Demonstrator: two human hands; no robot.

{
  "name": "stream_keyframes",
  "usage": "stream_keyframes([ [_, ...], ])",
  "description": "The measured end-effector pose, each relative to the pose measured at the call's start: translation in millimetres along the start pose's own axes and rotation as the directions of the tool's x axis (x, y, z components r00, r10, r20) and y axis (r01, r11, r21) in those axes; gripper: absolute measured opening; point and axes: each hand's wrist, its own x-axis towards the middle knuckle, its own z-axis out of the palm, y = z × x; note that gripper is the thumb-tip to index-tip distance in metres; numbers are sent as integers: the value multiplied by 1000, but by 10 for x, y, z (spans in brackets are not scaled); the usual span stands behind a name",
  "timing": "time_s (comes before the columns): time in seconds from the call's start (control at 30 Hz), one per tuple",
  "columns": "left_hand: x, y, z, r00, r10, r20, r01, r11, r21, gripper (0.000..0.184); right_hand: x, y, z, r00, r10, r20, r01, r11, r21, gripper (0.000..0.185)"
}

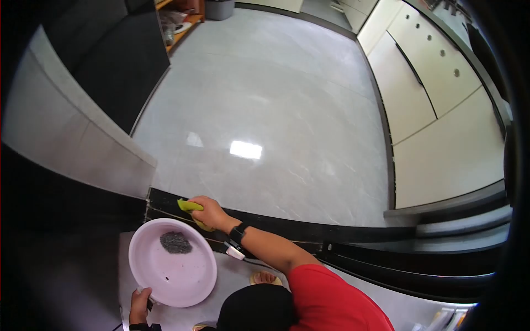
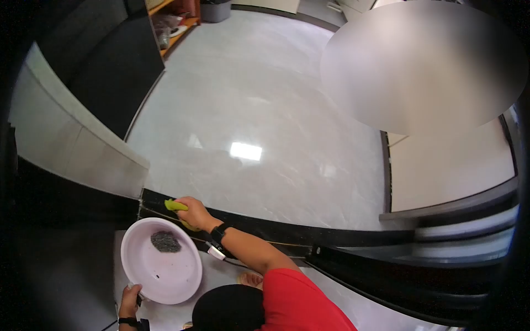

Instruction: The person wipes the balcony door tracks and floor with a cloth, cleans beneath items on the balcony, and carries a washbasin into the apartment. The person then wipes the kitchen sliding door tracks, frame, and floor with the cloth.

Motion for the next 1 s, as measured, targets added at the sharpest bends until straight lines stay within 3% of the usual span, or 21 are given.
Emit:
stream_keyframes([
  [0.03,-43,17,22,1000,-6,4,6,999,34,37,-20,-524,-88,996,13,83,-22,994,109,38],
  [0.1,-117,24,35,1000,-9,-19,10,999,39,36,-52,-1089,-121,974,-133,185,63,937,343,37],
  [0.13,-96,11,29,1000,-8,4,8,998,59,36,-33,-1145,-193,963,-204,174,156,954,257,37],
  [0.17,-92,-1,29,1000,-6,27,4,997,79,35,-113,-1464,-136,926,-261,273,143,911,387,36],
  [0.23,-118,-22,54,999,15,43,-18,998,61,35,-88,-1366,-1,839,-166,518,107,984,142,34],
  [0.27,-103,-15,33,999,25,42,-27,998,52,34,-198,-1120,145,905,-270,327,350,911,-217,31],
  [0.3,-82,-4,-22,998,40,45,-43,998,56,34,-227,-1105,120,905,-281,318,359,907,-222,31],
  [0.37,-21,-112,-52,998,66,2,-66,997,29,33,-412,-1049,-72,951,48,306,-68,996,56,29],
  [0.43,29,-247,-99,994,92,65,-94,995,32,34,-610,-1112,-402,915,274,296,-360,886,291,28],
  [0.57,101,-395,-189,987,94,128,-88,995,-47,37,-1218,-929,-990,879,370,300,-452,846,282,31],
  [0.63,262,-572,-377,993,99,60,-93,991,-93,38,-1680,-912,-1247,828,445,341,-498,864,80,35],
  [0.7,236,-575,-399,984,113,136,-93,985,-145,45,-2174,-1054,-1475,752,578,316,-567,812,-135,50],
  [0.77,225,-507,-391,984,73,161,-52,990,-131,45,-2719,-1065,-1587,595,758,268,-763,637,-108,58],
  [0.83,191,-427,-353,997,8,78,-3,998,-66,44,-3206,-1176,-1687,461,883,93,-848,469,-249,74],
  [0.9,334,-498,-434,992,39,120,-30,997,-73,45,-3718,-1041,-1808,299,952,-71,-941,282,-186,65],
  [0.97,512,-621,-568,991,37,131,-34,999,-30,44,-4163,-970,-1980,373,900,-225,-926,346,-154,64],
  [1.0,521,-651,-567,991,31,129,-27,999,-32,44,-4231,-893,-2019,344,901,-266,-938,345,-46,64],
])
